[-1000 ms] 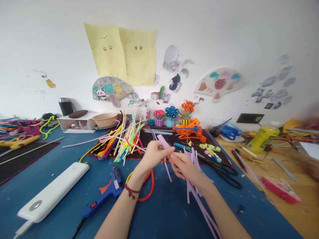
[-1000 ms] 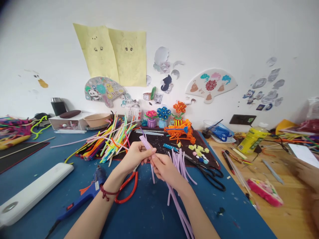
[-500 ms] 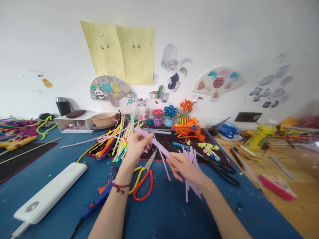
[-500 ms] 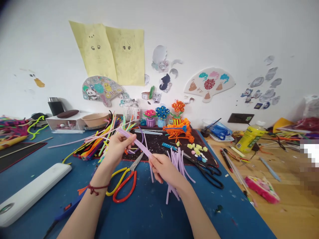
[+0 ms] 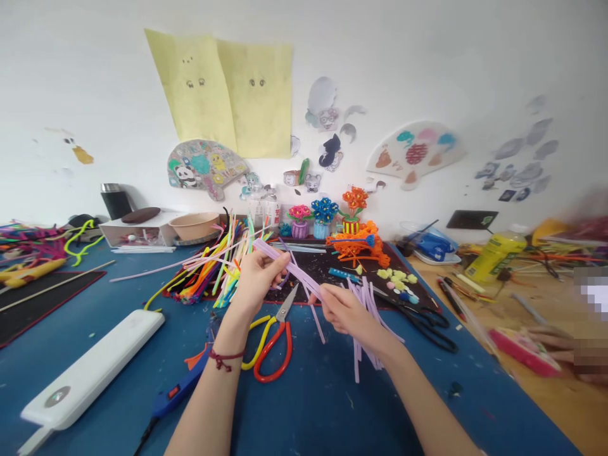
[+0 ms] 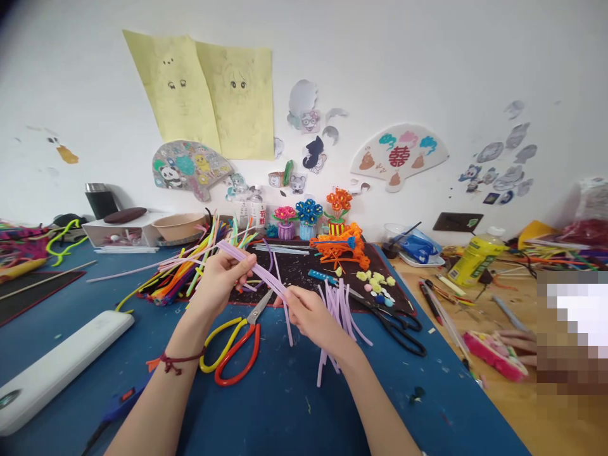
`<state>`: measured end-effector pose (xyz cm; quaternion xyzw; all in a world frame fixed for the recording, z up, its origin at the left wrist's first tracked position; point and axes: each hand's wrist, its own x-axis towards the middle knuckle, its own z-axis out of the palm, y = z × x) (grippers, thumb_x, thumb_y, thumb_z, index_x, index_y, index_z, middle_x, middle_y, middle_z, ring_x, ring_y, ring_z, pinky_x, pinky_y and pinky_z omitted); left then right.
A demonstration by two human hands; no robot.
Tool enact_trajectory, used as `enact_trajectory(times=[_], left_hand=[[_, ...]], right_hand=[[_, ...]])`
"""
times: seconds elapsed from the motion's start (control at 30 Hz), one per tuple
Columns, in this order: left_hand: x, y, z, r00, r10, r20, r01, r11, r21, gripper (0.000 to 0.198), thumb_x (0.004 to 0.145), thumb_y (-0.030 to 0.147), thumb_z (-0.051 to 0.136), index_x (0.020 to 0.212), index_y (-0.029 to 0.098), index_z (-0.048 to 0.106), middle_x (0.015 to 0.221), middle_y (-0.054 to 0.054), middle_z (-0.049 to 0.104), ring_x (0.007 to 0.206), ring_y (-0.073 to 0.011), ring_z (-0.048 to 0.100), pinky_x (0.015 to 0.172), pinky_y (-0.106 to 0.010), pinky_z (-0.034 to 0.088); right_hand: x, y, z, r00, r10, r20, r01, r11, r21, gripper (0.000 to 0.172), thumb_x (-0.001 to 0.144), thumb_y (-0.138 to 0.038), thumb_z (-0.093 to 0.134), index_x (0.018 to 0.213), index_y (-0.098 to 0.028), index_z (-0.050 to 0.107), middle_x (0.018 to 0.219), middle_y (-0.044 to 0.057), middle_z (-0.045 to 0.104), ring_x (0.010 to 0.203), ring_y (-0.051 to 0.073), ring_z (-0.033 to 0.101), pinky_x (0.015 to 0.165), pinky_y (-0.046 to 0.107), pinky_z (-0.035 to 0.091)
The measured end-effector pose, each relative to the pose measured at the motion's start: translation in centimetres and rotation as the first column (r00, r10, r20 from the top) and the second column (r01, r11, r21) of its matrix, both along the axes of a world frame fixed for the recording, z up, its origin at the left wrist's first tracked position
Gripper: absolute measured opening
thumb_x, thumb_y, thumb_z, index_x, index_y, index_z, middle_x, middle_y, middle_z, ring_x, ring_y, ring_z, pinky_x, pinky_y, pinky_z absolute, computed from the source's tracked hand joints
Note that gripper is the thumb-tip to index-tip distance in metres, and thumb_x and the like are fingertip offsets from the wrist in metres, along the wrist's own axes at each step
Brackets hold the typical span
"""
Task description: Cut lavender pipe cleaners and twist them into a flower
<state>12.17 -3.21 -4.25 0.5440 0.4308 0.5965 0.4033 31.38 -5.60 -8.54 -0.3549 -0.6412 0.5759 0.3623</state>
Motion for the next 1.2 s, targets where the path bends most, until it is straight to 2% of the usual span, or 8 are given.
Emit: enact_trajectory(times=[0.13,0.27,0.53,0.73,0.93,1.07,1.2], left_hand=[[1.5,-0.3,-0.3,0.988,-0.127,-0.086,0.125,0.992,-0.020,0.027,0.071,0.037,0.073,0.073,0.013,0.061,0.052,0.003,0.056,0.038,-0.0047,0.045,0.034,-0.014,0.033],[2.5,-0.4,-0.5,0.975,-0.206,-0.088,0.205,0.978,-0.021,0.028,0.071,0.038,0.073,0.073,0.012,0.061,0.053,0.003,0.057,0.037,-0.0045,0.044,0.034,-0.015,0.034],[1.6,-0.2,-0.3,0.996,-0.088,-0.028,0.087,0.996,-0.008,0.025,0.071,0.035,0.073,0.073,0.013,0.062,0.051,0.004,0.056,0.037,-0.0043,0.044,0.033,-0.014,0.031],[0.9,-0.2,0.2,1.000,-0.005,0.022,0.003,0.998,0.063,0.025,0.070,0.034,0.074,0.068,0.013,0.061,0.050,0.004,0.054,0.037,-0.0043,0.043,0.032,-0.014,0.031],[0.5,-0.2,0.2,0.998,0.040,0.053,-0.044,0.997,0.068,0.024,0.069,0.033,0.074,0.069,0.012,0.062,0.050,0.003,0.056,0.037,-0.0043,0.042,0.032,-0.014,0.031],[0.5,0.3,-0.4,0.997,0.003,0.081,-0.008,0.998,0.059,0.026,0.070,0.036,0.074,0.072,0.013,0.062,0.051,0.004,0.055,0.036,-0.0041,0.041,0.032,-0.014,0.030],[0.7,0.8,-1.1,0.989,-0.068,0.129,0.065,0.998,0.027,0.029,0.070,0.039,0.073,0.076,0.013,0.062,0.054,0.003,0.055,0.039,-0.0033,0.041,0.035,-0.014,0.029]], right_hand=[[-0.2,-0.2,0.3,0.997,-0.001,-0.072,-0.002,0.999,-0.036,0.038,0.091,-0.055,0.042,0.089,-0.019,0.054,0.055,-0.009,0.030,0.040,0.005,0.019,0.034,0.017,0.019],[-0.4,-0.3,0.5,0.992,-0.006,-0.130,-0.001,0.999,-0.053,0.035,0.089,-0.055,0.045,0.090,-0.021,0.051,0.056,-0.010,0.032,0.038,0.004,0.018,0.033,0.017,0.019],[-0.5,-0.7,0.7,0.985,0.045,-0.165,-0.065,0.991,-0.121,0.036,0.089,-0.055,0.047,0.077,-0.021,0.046,0.054,-0.011,0.022,0.042,0.005,0.012,0.035,0.018,0.008],[-0.3,-0.8,1.1,0.999,0.014,-0.053,-0.014,1.000,0.010,0.037,0.091,-0.051,0.043,0.074,-0.019,0.047,0.055,-0.009,0.026,0.044,0.007,0.019,0.039,0.021,0.013],[-0.4,-0.7,1.4,0.990,-0.108,0.086,0.088,0.974,0.207,0.034,0.092,-0.042,0.040,0.068,-0.019,0.046,0.056,-0.006,0.031,0.049,0.009,0.027,0.044,0.023,0.020],[-0.4,-0.3,0.8,0.980,-0.164,0.108,0.126,0.946,0.297,0.036,0.092,-0.041,0.038,0.064,-0.019,0.042,0.057,-0.005,0.032,0.050,0.010,0.030,0.046,0.024,0.021],[0.1,0.3,0.2,0.969,-0.239,0.057,0.212,0.929,0.302,0.037,0.090,-0.045,0.042,0.063,-0.020,0.040,0.056,-0.006,0.030,0.050,0.010,0.028,0.046,0.025,0.019]])
